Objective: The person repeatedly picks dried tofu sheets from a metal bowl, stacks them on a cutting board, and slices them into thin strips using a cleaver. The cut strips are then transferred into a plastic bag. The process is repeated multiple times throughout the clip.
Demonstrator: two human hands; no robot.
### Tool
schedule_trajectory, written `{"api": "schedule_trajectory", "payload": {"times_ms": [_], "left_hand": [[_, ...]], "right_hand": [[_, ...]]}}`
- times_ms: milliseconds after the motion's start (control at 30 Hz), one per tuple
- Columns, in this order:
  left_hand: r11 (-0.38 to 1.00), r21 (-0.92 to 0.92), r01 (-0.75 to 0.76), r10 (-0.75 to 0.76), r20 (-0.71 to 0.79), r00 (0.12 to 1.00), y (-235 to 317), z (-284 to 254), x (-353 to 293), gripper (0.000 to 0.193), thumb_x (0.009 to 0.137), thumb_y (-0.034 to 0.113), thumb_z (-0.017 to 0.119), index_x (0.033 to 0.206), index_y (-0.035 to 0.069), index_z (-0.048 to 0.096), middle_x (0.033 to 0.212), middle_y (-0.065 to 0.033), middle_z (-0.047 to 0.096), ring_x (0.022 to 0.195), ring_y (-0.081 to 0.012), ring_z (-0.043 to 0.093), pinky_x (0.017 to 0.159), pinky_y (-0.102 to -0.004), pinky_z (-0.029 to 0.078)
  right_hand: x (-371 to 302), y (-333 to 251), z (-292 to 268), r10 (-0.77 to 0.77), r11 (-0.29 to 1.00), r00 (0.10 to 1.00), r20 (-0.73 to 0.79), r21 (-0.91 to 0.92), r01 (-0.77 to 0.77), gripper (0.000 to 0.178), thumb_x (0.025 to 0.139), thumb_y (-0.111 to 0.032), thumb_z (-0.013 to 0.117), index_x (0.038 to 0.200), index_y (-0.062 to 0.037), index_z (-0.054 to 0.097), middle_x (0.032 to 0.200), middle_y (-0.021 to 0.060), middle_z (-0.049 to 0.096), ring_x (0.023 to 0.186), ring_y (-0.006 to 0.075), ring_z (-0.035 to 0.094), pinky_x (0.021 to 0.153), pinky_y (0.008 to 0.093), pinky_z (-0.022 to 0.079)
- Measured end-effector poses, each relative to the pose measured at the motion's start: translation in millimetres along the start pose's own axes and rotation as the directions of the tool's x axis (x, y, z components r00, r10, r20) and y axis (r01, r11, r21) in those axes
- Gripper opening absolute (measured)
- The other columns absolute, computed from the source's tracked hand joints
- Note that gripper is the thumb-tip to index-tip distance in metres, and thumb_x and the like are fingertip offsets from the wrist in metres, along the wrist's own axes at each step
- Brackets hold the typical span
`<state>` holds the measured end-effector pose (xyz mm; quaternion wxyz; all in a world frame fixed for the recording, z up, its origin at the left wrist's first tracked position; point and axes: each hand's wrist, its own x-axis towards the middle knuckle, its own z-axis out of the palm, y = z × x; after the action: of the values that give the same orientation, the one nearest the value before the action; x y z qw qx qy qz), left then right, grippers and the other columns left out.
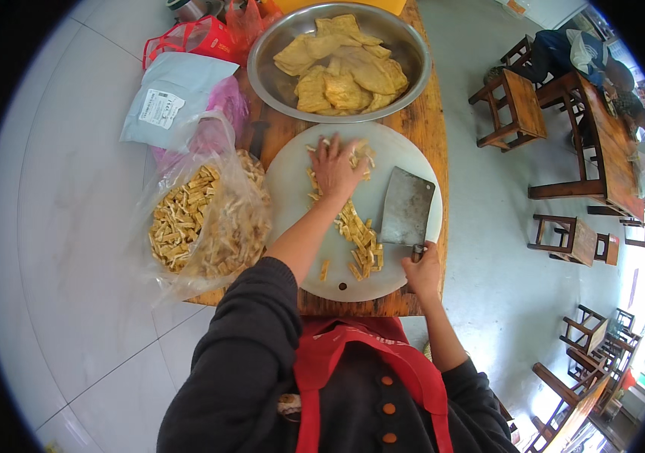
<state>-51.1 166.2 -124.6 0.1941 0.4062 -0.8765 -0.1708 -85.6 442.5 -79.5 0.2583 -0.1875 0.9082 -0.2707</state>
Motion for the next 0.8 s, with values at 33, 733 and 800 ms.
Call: {"api": "schedule_trajectory", "payload": {"times_ms": [33,733,800], "left_hand": [[0.994,-0.064,-0.085,0.088,0.047,0.995,-1,-4,-4,0.051,0.083,0.05,0.065,0.126,0.022,0.063,0.143,-0.0111,0.048,0.136,-0.0376,0.037,0.114,-0.0558,0.02],[0.729,0.106,-0.676,0.663,0.138,0.736,-5,-53,-140,0.052,0.088,0.029,0.06,0.135,0.011,0.051,0.152,-0.0096,0.036,0.143,-0.0329,0.026,0.116,-0.0536,0.021],[0.853,0.051,-0.52,0.511,0.125,0.85,-12,-67,-144,0.055,0.088,0.03,0.061,0.139,0.012,0.048,0.152,-0.0106,0.035,0.143,-0.0342,0.025,0.116,-0.0535,0.02]], "right_hand": [[11,3,-13,0.088,0.975,0.985,0.147,0.192,-0.116,0.044,0.079,-0.011,0.062,0.119,0.0009,0.049,0.087,0.0137,0.06,0.068,0.0271,0.064,0.057,0.0383,0.052],[51,-56,-45,-0.644,0.637,0.723,0.252,-0.348,0.688,0.021,0.088,-0.013,0.059,0.108,-0.009,0.058,0.082,0.0155,0.065,0.07,0.0377,0.063,0.061,0.0437,0.052],[50,-45,-51,-0.55,0.758,0.801,0.238,-0.259,0.598,0.019,0.09,-0.015,0.059,0.106,-0.0071,0.058,0.073,0.0127,0.064,0.062,0.0314,0.063,0.058,0.0394,0.052]]}}
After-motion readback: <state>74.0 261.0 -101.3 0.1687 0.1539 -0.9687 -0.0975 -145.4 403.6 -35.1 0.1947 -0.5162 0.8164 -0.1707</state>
